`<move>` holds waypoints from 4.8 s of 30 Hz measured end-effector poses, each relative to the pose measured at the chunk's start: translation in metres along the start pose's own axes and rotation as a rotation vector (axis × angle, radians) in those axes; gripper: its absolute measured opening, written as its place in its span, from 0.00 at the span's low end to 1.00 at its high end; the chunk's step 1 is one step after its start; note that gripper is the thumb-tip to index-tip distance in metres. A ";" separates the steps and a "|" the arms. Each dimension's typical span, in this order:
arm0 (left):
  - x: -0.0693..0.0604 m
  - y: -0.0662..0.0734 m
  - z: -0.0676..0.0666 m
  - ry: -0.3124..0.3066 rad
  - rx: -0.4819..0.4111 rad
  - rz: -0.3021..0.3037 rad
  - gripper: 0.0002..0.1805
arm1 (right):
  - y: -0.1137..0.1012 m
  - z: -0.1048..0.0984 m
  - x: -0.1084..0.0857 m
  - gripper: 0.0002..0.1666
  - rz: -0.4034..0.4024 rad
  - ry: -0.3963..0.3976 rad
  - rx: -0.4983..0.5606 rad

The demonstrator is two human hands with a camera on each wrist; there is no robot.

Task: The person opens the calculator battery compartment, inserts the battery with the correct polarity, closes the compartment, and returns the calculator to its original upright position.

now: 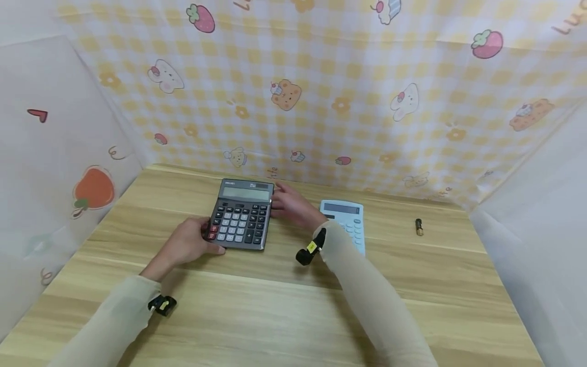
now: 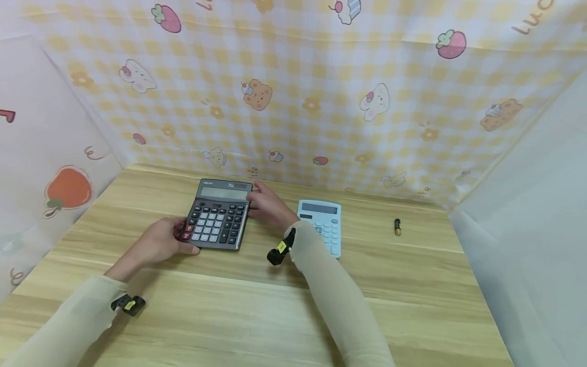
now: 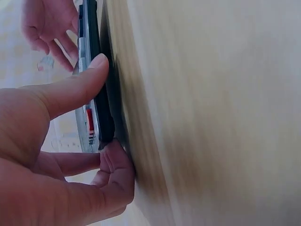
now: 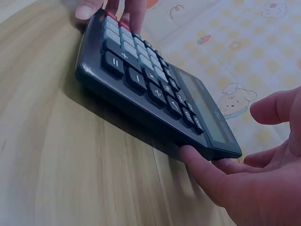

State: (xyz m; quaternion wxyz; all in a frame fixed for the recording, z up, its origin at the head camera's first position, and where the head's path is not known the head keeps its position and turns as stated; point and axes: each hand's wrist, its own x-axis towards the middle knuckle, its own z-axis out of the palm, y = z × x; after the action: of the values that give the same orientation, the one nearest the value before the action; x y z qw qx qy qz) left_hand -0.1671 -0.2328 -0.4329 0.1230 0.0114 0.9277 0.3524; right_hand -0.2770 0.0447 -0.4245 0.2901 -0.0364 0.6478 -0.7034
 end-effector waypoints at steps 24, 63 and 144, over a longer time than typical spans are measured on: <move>-0.021 0.024 0.032 -0.020 -0.032 0.022 0.61 | 0.009 -0.038 -0.058 0.42 -0.079 -0.021 -0.185; -0.038 0.052 0.056 -0.014 -0.156 0.241 0.56 | 0.023 -0.072 -0.128 0.40 -0.221 0.099 -0.100; -0.043 0.072 0.061 0.143 0.063 0.636 0.27 | 0.006 -0.091 -0.191 0.24 -0.298 0.165 -0.270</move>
State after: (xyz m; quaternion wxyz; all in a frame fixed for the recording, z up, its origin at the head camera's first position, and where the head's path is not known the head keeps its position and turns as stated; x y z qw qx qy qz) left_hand -0.1161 -0.1433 -0.4204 -0.0594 0.2796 0.8943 0.3444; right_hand -0.1552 0.2125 -0.3828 0.1213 -0.1128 0.7451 -0.6461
